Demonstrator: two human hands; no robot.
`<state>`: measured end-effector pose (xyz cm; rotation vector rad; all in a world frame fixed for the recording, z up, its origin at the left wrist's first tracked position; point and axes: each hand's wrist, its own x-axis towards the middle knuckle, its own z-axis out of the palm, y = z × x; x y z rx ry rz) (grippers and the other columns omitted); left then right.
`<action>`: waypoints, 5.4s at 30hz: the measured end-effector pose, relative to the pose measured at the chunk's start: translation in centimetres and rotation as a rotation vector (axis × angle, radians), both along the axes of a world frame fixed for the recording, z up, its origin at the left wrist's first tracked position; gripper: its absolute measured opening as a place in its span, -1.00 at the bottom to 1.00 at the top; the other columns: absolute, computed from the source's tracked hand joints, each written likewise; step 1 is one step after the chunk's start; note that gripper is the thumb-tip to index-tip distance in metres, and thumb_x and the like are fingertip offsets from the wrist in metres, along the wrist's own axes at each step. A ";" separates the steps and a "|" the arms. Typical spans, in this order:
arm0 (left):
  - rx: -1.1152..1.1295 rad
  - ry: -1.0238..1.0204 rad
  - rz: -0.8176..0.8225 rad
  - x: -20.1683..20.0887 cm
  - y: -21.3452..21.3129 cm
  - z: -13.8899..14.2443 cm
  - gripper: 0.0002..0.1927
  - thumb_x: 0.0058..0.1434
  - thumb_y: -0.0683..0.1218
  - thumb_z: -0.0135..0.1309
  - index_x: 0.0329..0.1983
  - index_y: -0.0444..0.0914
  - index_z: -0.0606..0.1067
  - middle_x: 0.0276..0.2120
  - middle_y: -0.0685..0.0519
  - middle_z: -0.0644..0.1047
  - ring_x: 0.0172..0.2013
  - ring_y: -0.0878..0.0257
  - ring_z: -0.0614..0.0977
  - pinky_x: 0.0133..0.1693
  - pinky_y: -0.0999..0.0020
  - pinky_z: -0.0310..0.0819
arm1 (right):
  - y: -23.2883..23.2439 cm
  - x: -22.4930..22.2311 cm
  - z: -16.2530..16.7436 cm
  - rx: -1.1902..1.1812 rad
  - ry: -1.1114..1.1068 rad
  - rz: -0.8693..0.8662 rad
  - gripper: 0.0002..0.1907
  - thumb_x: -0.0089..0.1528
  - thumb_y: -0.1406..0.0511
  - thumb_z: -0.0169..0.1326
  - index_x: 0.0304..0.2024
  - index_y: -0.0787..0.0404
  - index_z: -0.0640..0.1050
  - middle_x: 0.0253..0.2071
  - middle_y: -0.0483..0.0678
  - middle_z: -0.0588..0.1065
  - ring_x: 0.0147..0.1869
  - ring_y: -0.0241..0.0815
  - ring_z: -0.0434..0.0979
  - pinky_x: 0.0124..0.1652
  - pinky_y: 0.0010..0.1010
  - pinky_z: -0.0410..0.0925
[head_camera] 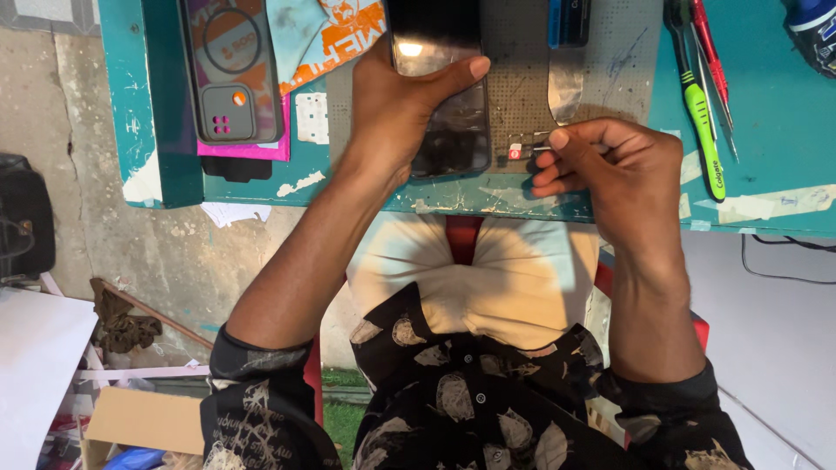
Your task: The person holds a smartphone and navigates its interface, then uses a plastic card to pry open the device's edge and insert a SIM card. The phone is then held and the screen is tapped.
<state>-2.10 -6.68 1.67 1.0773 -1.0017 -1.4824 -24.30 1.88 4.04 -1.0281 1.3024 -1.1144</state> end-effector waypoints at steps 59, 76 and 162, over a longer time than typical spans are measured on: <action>0.208 0.181 -0.288 -1.5 7.9 1.4 -0.67 0.34 -0.08 0.18 -0.03 -0.47 0.62 -0.34 -0.05 0.63 -0.38 0.33 0.64 -0.38 0.36 0.71 | 2.8 1.9 0.4 -0.049 0.015 0.000 -0.89 0.42 0.44 0.11 -0.10 0.44 0.59 -0.22 0.08 0.61 -0.26 -0.23 0.66 -0.23 -0.47 0.60; 0.108 0.210 -0.254 -1.8 8.4 1.2 -0.69 0.38 -0.11 0.15 0.04 -0.45 0.60 -0.26 -0.09 0.62 -0.35 0.27 0.67 -0.35 0.35 0.73 | 3.1 1.3 -1.4 -0.109 -0.077 0.030 -0.89 0.45 0.47 0.06 -0.10 0.48 0.54 -0.18 0.16 0.60 -0.19 -0.14 0.67 -0.19 -0.31 0.65; -0.203 -0.619 -0.003 -2.1 1.5 1.1 -0.02 0.09 0.19 0.43 0.28 -0.54 0.24 0.12 -0.31 0.53 0.17 -0.02 0.63 0.19 0.21 0.51 | 4.0 0.2 1.1 -0.009 0.000 -0.015 -0.90 0.39 0.47 0.13 -0.15 0.48 0.59 -0.31 0.13 0.60 -0.35 -0.14 0.66 -0.31 -0.41 0.60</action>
